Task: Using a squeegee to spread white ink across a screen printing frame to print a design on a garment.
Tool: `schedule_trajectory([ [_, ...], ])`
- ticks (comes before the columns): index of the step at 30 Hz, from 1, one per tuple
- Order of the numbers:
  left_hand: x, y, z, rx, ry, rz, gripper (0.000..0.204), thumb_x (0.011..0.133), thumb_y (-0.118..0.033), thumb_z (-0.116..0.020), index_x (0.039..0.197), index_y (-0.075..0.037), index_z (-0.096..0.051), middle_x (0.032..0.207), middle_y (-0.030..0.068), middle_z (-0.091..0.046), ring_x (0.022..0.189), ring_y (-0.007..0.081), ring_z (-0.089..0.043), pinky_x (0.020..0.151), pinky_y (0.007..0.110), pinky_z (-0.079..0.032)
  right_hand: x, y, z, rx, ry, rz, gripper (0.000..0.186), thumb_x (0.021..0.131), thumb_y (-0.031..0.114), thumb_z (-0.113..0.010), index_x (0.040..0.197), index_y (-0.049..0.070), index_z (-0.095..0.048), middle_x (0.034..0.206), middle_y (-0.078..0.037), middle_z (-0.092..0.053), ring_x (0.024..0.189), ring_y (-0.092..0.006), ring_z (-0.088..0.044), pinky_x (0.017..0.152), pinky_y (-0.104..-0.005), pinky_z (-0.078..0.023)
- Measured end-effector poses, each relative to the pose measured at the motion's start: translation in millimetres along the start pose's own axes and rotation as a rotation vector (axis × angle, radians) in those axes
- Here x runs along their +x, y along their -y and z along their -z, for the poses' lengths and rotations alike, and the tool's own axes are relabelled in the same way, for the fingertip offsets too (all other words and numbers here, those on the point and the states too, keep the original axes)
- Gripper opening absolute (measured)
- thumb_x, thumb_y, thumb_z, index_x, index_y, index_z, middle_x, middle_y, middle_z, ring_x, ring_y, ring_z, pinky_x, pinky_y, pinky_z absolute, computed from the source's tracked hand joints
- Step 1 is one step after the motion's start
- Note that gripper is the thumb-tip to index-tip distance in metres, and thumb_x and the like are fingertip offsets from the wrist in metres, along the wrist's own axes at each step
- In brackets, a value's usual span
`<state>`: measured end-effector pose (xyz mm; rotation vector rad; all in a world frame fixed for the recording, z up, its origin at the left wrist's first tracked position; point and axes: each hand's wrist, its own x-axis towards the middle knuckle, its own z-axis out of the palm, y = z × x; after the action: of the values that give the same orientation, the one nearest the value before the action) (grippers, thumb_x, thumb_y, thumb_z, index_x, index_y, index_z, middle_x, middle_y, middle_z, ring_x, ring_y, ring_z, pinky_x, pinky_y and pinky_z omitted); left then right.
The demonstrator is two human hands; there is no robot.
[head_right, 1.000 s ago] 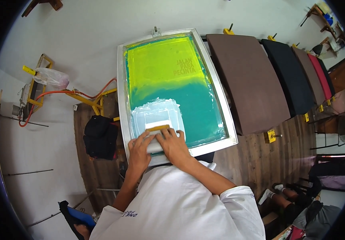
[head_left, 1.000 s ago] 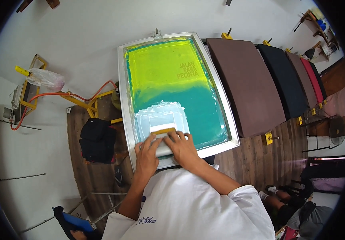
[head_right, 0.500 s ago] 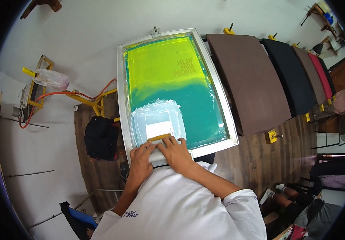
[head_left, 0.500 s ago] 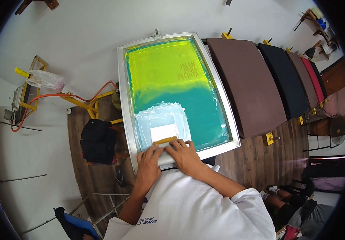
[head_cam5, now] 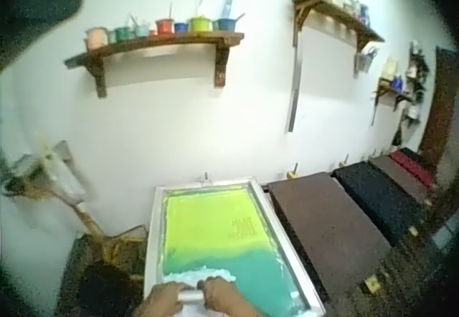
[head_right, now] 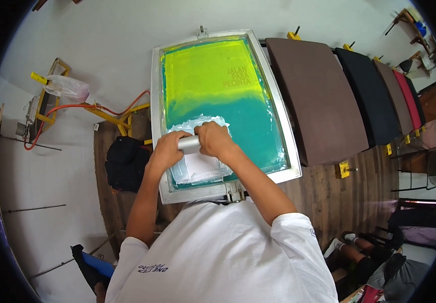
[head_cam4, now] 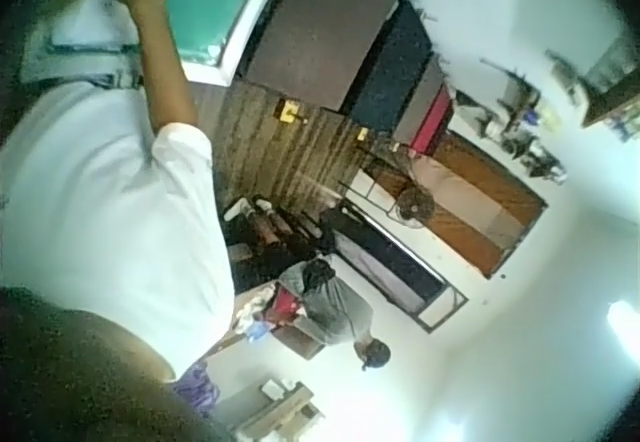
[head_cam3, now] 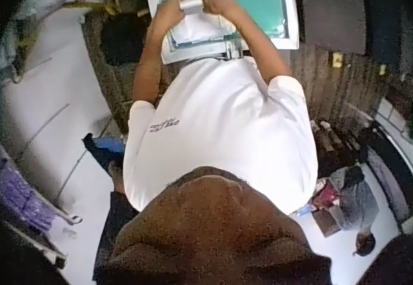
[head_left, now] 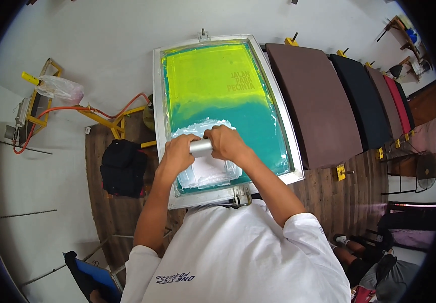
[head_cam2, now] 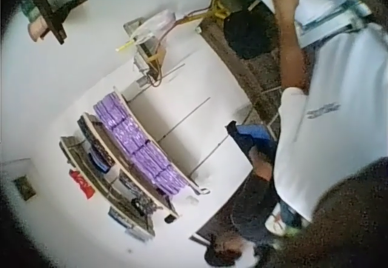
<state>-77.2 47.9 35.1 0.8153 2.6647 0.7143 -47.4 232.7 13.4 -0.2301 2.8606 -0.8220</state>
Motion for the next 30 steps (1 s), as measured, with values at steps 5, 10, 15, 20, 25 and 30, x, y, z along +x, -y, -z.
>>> schedule_trajectory([
  [5,-5,-3,-9,0.051,-0.077,-0.034,0.044,0.072,0.013,-0.063,0.111,-0.006,-0.068,0.105,0.0177,-0.067,0.101,0.0385,-0.064,0.087,0.047,-0.052,-7,-2,-9,0.013,-0.049,-0.005,0.033,0.065,0.007,-0.078,0.098,0.008,-0.073,0.1,-0.014,-0.069,0.097,-0.0332,-0.066,0.079,-0.048,-0.057],
  [10,-33,-14,-17,-0.029,-0.064,0.035,0.051,0.066,0.018,-0.06,0.113,-0.003,-0.067,0.106,0.0191,-0.066,0.101,0.0393,-0.063,0.09,0.044,-0.05,-35,7,-20,0.032,-0.078,0.015,0.038,0.063,0.006,-0.079,0.101,0.006,-0.072,0.104,-0.013,-0.067,0.104,-0.0331,-0.062,0.082,-0.0475,-0.057],
  [15,-61,-21,-27,-0.1,-0.094,-0.001,0.055,0.063,0.021,-0.059,0.112,-0.002,-0.067,0.109,0.0186,-0.066,0.102,0.0383,-0.064,0.091,0.044,-0.051,-66,19,-23,0.044,-0.111,0.009,0.04,0.06,0.0,-0.073,0.1,0.003,-0.071,0.098,-0.013,-0.067,0.094,-0.0343,-0.061,0.081,-0.0434,-0.055],
  [20,-84,-31,-34,-0.109,-0.075,0.006,0.057,0.063,0.021,-0.059,0.114,-0.002,-0.067,0.109,0.0176,-0.066,0.103,0.0374,-0.064,0.091,0.043,-0.051,-90,24,-30,0.022,-0.081,0.001,0.045,0.059,0.002,-0.076,0.104,0.005,-0.07,0.101,-0.011,-0.065,0.098,-0.0329,-0.061,0.082,-0.0434,-0.055],
  [25,-102,-41,-37,-0.081,-0.037,0.033,0.058,0.062,0.02,-0.063,0.116,-0.003,-0.067,0.111,0.0167,-0.065,0.105,0.0363,-0.064,0.093,0.041,-0.051,-112,33,-35,0.007,-0.036,-0.017,0.038,0.062,0.005,-0.078,0.099,0.004,-0.069,0.104,-0.011,-0.065,0.106,-0.0311,-0.06,0.081,-0.0485,-0.052],
  [30,-110,-42,-46,-0.036,-0.068,0.021,0.059,0.06,0.018,-0.069,0.116,-0.002,-0.067,0.113,0.0173,-0.065,0.106,0.0358,-0.064,0.093,0.041,-0.052,-127,33,-43,-0.063,-0.112,0.022,0.051,0.065,0.004,-0.074,0.115,0.008,-0.065,0.116,-0.008,-0.064,0.111,-0.028,-0.058,0.084,-0.045,-0.047],
])
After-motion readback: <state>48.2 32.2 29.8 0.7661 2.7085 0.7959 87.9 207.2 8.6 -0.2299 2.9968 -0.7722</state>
